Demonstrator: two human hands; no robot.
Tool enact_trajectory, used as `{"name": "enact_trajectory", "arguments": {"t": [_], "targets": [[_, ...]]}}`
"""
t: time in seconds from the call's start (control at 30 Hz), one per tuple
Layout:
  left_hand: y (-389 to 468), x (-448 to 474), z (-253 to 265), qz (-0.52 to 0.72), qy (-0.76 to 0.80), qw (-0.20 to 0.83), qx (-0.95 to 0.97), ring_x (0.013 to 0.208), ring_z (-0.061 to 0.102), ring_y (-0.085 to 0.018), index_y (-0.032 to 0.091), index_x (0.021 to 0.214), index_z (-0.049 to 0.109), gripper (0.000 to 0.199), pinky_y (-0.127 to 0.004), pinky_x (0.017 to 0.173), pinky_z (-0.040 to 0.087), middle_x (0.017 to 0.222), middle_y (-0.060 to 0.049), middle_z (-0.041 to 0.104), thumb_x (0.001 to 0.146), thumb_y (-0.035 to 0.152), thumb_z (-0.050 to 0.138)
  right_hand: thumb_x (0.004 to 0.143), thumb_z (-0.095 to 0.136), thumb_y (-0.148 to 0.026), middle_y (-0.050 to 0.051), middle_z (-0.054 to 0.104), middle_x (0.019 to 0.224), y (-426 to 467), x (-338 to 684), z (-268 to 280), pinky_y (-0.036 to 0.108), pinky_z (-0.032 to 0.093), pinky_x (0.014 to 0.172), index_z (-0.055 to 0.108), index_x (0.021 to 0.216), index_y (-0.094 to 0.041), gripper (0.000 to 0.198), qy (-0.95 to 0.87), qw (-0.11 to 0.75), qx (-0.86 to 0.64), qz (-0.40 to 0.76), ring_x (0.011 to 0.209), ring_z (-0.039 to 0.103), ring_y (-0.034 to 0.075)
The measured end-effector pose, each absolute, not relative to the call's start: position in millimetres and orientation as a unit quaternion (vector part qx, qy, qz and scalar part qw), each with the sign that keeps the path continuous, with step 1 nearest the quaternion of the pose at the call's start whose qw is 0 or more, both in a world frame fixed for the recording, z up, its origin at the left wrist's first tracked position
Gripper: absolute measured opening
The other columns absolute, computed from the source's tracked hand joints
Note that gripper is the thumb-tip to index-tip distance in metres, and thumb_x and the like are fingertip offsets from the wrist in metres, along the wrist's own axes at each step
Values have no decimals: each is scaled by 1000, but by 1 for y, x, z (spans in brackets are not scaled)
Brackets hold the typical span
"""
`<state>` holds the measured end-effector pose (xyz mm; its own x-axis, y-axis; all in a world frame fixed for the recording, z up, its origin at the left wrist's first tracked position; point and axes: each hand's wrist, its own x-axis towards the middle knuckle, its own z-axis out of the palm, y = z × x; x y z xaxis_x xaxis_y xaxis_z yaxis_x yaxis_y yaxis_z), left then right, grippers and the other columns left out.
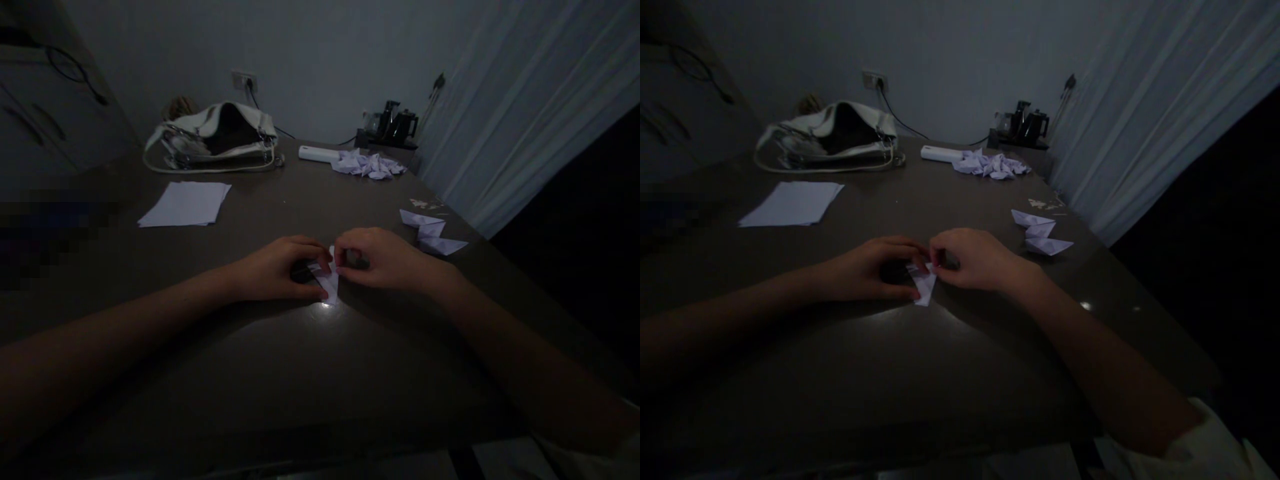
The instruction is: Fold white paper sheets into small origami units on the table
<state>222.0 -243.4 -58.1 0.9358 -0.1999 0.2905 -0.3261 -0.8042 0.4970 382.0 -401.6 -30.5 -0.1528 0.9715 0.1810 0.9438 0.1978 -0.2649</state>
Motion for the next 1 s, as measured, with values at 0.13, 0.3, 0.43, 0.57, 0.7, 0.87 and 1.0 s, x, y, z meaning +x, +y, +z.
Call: {"name": "enact_trajectory", "arguments": {"t": [0.13,0.3,0.43,0.57,0.7,0.87,1.0], "targets": [[-245,223,-57,104,-140,285,943,96,62,-19,17,100,65,28,-29,84,46,106,-7,64,81,38,70,79,64,-19,2,63,86,-403,378,-30,26,35,68,62,80,-18,2,-781,130,-605,89,80,57,16],[-245,224,-57,110,-137,282,943,98,62,-21,17,101,65,31,-30,84,46,109,-8,64,80,39,71,79,63,-17,2,62,85,-400,382,-34,26,35,69,61,78,-18,3,-769,140,-619,79,81,55,16],[-245,223,-58,110,-135,283,943,102,62,-21,16,100,65,29,-30,87,47,115,-9,63,80,36,72,79,64,-18,2,61,83,-396,390,-40,26,35,70,60,77,-17,4,-750,153,-640,63,80,54,15],[-245,223,-58,111,-136,288,941,101,63,-21,15,98,66,29,-30,86,47,115,-10,64,78,35,73,79,63,-19,2,60,81,-394,391,-42,26,34,68,60,75,-16,5,-736,156,-657,57,77,54,15],[-245,223,-56,112,-140,293,939,102,63,-21,15,96,67,27,-29,88,47,114,-9,65,78,34,74,78,62,-19,2,59,78,-391,395,-45,24,32,63,61,75,-16,5,-708,159,-688,34,72,52,13],[-245,222,-55,105,-129,282,945,105,62,-22,17,95,67,26,-31,91,46,117,-9,64,77,35,74,78,62,-18,2,59,78,-387,402,-49,24,32,61,61,75,-15,4,-682,172,-711,10,69,52,13],[-245,223,-56,94,-128,283,946,106,61,-21,16,96,67,29,-31,91,45,118,-9,63,78,37,74,76,64,-15,1,60,78,-382,406,-52,23,32,61,62,75,-16,2,-665,183,-724,-9,70,53,13]]}}
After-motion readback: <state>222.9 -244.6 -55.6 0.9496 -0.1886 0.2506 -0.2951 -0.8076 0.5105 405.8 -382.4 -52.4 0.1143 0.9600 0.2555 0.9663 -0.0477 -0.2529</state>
